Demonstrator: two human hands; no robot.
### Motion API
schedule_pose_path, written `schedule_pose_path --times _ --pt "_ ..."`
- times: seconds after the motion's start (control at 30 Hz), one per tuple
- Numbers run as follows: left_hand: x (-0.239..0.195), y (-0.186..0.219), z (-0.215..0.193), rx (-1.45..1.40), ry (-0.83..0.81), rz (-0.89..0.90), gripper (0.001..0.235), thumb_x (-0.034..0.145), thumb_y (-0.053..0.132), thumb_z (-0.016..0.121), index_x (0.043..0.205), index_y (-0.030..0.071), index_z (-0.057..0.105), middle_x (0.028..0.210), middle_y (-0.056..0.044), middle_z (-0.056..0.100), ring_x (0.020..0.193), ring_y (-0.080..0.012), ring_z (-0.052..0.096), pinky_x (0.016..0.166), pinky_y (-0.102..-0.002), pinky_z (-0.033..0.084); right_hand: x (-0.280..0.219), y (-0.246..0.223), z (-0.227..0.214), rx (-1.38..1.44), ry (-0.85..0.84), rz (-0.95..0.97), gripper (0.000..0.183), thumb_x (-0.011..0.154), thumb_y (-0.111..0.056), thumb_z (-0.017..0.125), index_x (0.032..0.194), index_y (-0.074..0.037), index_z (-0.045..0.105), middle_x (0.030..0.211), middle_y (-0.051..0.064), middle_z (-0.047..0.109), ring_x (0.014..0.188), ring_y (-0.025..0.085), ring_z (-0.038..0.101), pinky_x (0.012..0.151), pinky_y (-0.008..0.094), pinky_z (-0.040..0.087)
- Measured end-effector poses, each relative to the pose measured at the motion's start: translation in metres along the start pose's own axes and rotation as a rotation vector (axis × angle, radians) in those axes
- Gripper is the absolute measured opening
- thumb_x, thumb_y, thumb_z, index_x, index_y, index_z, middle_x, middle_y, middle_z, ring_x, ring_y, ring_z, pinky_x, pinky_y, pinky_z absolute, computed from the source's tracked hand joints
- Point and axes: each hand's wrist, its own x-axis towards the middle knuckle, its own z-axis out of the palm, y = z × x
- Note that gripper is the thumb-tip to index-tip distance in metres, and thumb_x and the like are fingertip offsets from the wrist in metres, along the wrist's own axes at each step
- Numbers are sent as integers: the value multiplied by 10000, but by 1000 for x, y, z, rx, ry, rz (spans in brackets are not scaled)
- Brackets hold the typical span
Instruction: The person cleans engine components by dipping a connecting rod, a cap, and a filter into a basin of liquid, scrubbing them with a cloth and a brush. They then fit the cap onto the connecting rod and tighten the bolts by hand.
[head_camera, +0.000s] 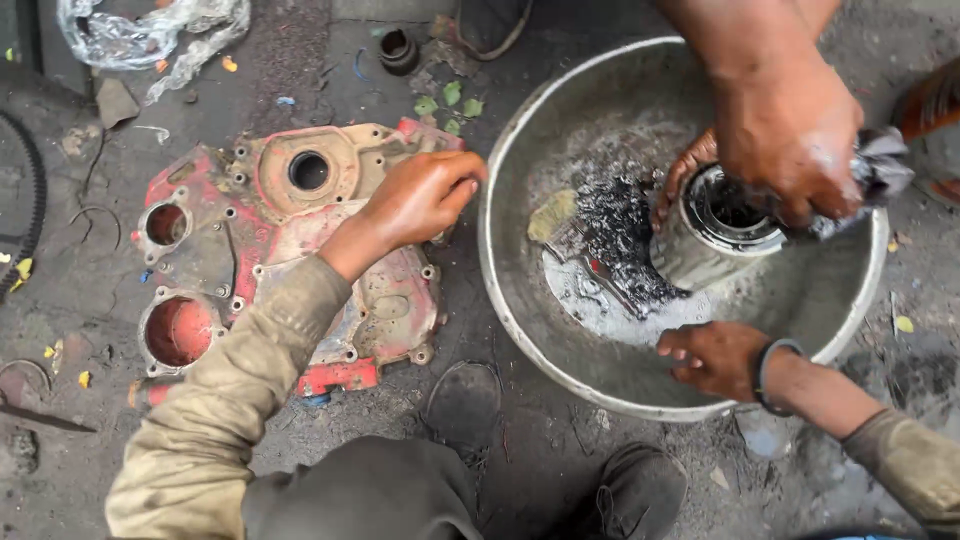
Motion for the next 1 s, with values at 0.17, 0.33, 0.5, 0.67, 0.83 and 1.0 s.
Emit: schedule_pose_path --times 0.17,0.33,0.5,0.67,0.83,1.0 --pt "-87 -61 21 -330 251 -352 164 984 165 633 1068 37 691 878 -88 738 766 -130 669 664 -307 523 75 -22 -12 -140 131 -162 630 905 -358 657 1464 -178 429 1477 111 502 1285 321 571 1084 421 460" --pt "-96 -119 25 -341 209 -510 152 964 162 651 1042 56 726 781 -88 707 661 -136 625 617 -318 496 162 -38 -64 43 451 141 786 869 -392 681 1536 -153 341 1542 223 385 1382 427 463 1120 482 422" --pt "22 -248 10 -315 473 -329 112 963 153 675 991 54 720 835 -55 743 741 -111 679 683 -291 534 256 -26 -70 281 565 285 1147 771 -490 815 1596 -85 129 1561 384 153 1466 551 219 1205 515 287" --pt "185 -393 -15 139 502 -370 315 913 266 740 1161 84 670 1194 -134 699 1112 -366 635 943 -476 507 262 -19 -44 401 436 348 1086 810 -467 784 1620 -179 121 1625 370 11 1479 578 139 1184 543 288" --pt "297 -462 -28 285 283 -638 552 907 347 709 1375 115 531 1485 -122 490 1337 -349 487 1026 -514 454 266 -27 -32 375 403 431 1080 808 -450 801 1609 -191 124 1613 325 53 1471 565 157 1175 560 278" --pt "362 -504 -31 593 115 -678 699 821 532 715 1405 219 493 1664 -84 211 1446 -351 293 1034 -659 378 269 -23 -40 381 463 549 1042 807 -418 801 1584 -191 145 1590 297 129 1449 545 224 1165 545 315"
